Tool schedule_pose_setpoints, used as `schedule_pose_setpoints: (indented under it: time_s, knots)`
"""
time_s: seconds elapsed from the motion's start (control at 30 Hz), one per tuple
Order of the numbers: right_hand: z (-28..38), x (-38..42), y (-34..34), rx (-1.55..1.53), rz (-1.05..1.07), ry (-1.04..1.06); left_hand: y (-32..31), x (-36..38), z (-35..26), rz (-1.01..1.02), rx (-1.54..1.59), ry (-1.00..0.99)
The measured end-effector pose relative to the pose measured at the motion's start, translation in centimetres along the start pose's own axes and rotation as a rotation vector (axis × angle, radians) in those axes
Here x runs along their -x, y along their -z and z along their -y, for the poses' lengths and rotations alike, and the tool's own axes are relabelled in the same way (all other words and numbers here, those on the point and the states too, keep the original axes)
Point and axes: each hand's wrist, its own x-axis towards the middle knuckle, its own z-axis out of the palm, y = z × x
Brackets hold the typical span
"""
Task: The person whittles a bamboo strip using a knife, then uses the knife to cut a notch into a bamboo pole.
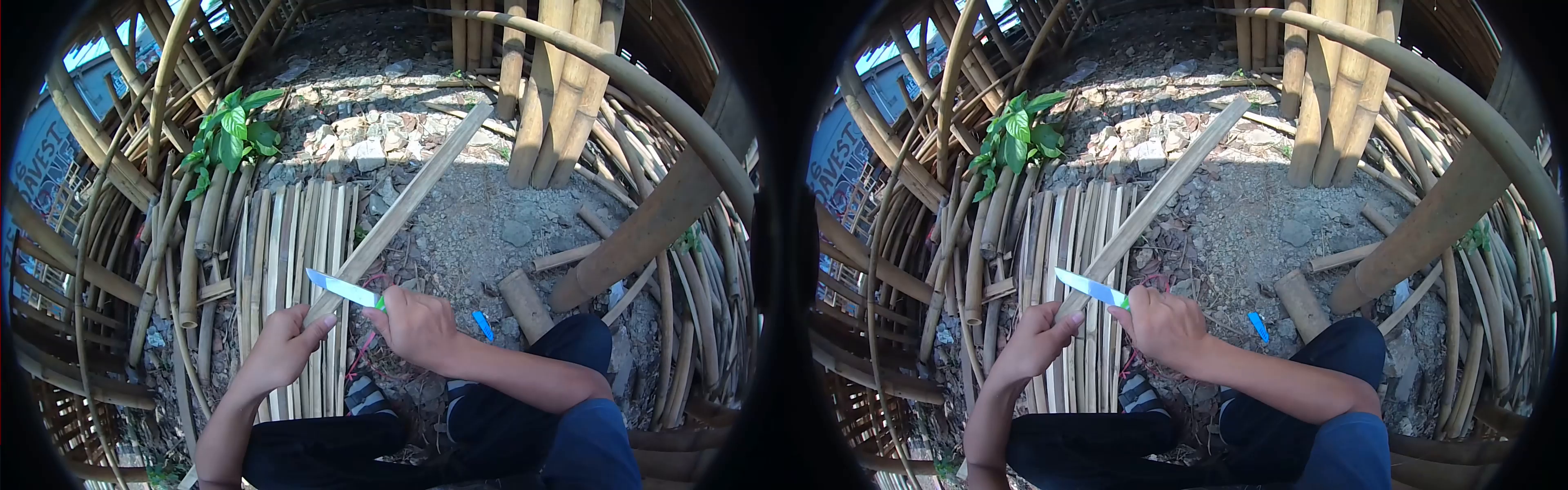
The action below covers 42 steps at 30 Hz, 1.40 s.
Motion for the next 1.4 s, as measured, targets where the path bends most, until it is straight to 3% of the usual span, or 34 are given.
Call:
schedule_pose_setpoints:
  time_s: [0.07,0.27,0.4,0.47,0.6,0.7,0.77,0.97,1.0,1.13,1.2,1.33,1.4]
  knots:
    - [-0.9,0.0,-0.3,0.143,-0.085,0.14,-0.1,0.1,0.2,0.008,0.006,-0.021]
    - [-3.0,-0.7,-0.2,0.249,-0.178,0.3,-0.1,0.4,-0.1,0.016,0.009,-0.03]
    - [-4.8,-1.2,0.9,0.283,-0.175,0.294,0.2,0.5,0.1,0.006,-0.007,-0.044]
    - [-6.7,-1.8,1.5,0.213,-0.187,-0.046,0.5,1.1,0.4,-0.006,-0.011,-0.016]
    - [-6.7,-1.5,2.1,0.252,-0.162,-0.018,0.5,0.5,0.7,-0.013,0.053,0.037]
    - [-3.2,-0.6,0.8,0.162,-0.139,0.016,0.3,0.3,0.9,-0.002,0.05,0.013]
    - [-1.1,0.2,0.3,0.111,-0.106,0.192,0.0,0.4,0.5,0.02,0.039,-0.009]
    - [-2.8,-0.8,0.5,0.203,-0.144,0.261,0.2,1.1,-0.1,0.048,0.087,0.065]
    - [-3.3,-0.9,0.5,0.171,-0.121,0.186,0.3,1.2,-0.4,0.062,0.099,0.072]
    - [-6.0,-2.0,1.7,0.262,-0.175,0.232,0.4,1.4,-0.7,0.08,0.155,0.107]
    - [-7.2,-2.7,2.7,0.286,-0.177,0.052,0.4,1.4,0.0,0.077,0.162,0.106]
    - [-10.8,-3.9,3.6,0.362,-0.23,0.017,0.6,1.6,-0.4,0.069,0.191,0.154]
    - [-13.2,-4.9,4.9,0.465,-0.221,-0.221,0.7,1.9,0.0,0.083,0.18,0.149]
